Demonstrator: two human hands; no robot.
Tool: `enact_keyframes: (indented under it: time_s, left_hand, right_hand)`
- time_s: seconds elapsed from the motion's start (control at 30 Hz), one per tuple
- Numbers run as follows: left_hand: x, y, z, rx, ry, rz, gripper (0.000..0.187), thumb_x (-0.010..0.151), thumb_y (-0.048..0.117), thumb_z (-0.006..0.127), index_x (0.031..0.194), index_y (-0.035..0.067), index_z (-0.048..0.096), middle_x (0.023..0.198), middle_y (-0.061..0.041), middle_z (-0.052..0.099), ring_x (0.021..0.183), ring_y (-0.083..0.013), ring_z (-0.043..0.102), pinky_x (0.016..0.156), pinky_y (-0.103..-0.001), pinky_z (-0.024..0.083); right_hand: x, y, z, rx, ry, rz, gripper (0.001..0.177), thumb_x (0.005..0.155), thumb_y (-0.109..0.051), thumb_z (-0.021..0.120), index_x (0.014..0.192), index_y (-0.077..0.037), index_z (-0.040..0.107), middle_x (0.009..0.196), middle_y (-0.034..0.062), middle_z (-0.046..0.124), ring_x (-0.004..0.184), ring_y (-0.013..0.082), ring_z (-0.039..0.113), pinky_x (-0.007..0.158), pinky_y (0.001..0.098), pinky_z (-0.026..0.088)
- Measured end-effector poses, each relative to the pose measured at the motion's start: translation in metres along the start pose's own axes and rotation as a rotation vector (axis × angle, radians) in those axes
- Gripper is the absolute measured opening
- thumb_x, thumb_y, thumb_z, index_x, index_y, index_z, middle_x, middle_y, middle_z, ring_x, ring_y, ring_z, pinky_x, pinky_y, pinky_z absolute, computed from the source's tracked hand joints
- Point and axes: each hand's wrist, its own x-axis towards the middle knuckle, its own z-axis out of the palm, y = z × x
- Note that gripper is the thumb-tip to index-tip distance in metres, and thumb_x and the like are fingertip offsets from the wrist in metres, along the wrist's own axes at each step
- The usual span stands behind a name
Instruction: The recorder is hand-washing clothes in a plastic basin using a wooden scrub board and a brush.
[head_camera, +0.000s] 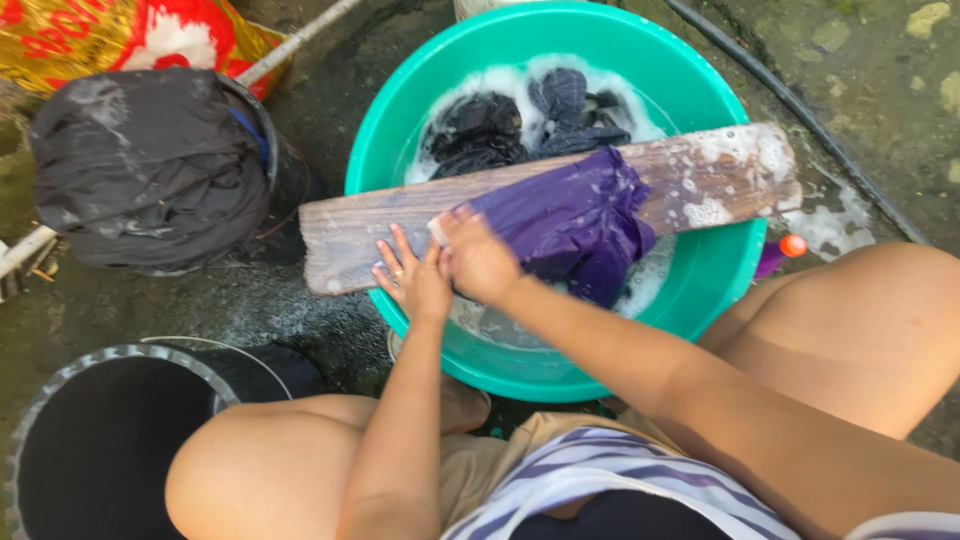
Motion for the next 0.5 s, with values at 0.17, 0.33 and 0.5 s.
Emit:
enact_keyframes:
  time_s: [0.17, 0.33, 0.5]
  left_hand:
    - [0.002, 0.002, -0.007, -0.007, 0.01, 0.036, 0.051, 0.098, 0.056, 0.052, 0.149, 0.053, 0.044, 0.172, -0.012, 0.012, 0.157, -0.0405, 0.006, 0.121, -0.063, 0.001]
    - [-0.011, 0.012, -0.001, 0.028, -0.011, -0.019, 0.05, 0.1, 0.055, 0.051, 0.149, 0.053, 0.043, 0.171, -0.012, 0.011, 0.157, -0.0409, 0.005, 0.121, -0.064, -0.001]
    - [-0.007, 0.017, -0.002, 0.021, -0.023, -0.087, 0.055, 0.1, 0.051, 0.05, 0.153, 0.052, 0.036, 0.17, -0.012, 0.009, 0.156, -0.0422, 0.002, 0.12, -0.065, -0.002]
  right_hand:
    - [-0.034, 0.118, -0.088, 0.119, -0.021, 0.385, 0.049, 0.085, -0.009, 0.055, 0.133, -0.001, 0.062, 0.132, 0.0246, 0.063, 0.124, 0.0415, 0.058, 0.114, 0.0468, 0.042]
    - [-0.078, 0.17, -0.074, -0.187, 0.299, 0.482, 0.047, 0.086, 0.003, 0.052, 0.132, 0.006, 0.061, 0.132, 0.0324, 0.06, 0.124, 0.052, 0.056, 0.117, 0.0532, 0.037]
    - [-0.063, 0.053, -0.027, -0.101, -0.05, 0.068, 0.065, 0.082, -0.011, 0.056, 0.146, -0.002, 0.047, 0.153, 0.0275, 0.047, 0.144, 0.0488, 0.038, 0.12, 0.0524, 0.024]
